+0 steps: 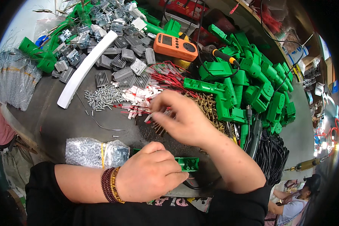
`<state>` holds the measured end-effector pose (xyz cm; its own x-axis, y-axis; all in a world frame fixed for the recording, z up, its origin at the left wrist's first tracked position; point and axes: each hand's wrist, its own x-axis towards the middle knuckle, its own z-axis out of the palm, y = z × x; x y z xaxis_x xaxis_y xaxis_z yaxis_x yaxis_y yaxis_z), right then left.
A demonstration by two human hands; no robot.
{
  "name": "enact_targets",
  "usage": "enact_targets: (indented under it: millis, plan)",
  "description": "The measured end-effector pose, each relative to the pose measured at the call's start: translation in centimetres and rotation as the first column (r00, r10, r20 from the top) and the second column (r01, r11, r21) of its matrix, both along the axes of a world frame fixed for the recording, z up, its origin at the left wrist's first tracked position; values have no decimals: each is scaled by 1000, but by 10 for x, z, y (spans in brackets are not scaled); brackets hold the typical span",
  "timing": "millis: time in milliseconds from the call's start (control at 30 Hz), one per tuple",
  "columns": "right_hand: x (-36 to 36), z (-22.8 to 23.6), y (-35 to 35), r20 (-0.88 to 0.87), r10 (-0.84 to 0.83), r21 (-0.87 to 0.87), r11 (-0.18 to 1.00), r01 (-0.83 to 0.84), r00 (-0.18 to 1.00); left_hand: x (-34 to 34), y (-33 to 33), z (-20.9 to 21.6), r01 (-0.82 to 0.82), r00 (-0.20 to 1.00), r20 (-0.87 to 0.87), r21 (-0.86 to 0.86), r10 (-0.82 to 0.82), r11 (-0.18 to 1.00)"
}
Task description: Assembling the internal components and soldering wires inside the green plastic casing of a tool, likely a glue gun.
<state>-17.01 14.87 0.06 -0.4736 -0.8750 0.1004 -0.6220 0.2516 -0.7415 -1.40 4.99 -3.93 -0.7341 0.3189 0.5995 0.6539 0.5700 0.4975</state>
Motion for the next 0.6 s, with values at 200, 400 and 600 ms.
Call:
enact_targets:
  millis: [200,400,600]
  plan:
    - [12,14,48,-99,-193,-34,981,190,976,-3,-3,1,15,1000,15,99,-16,995]
    - [56,22,118,207,-93,-100,988,116,974,-6,-2,3,-8,998,65,187,-4,982]
    - [80,-1,136,343,-203,-208,936,285,917,-8,-3,4,15,999,37,190,-22,982]
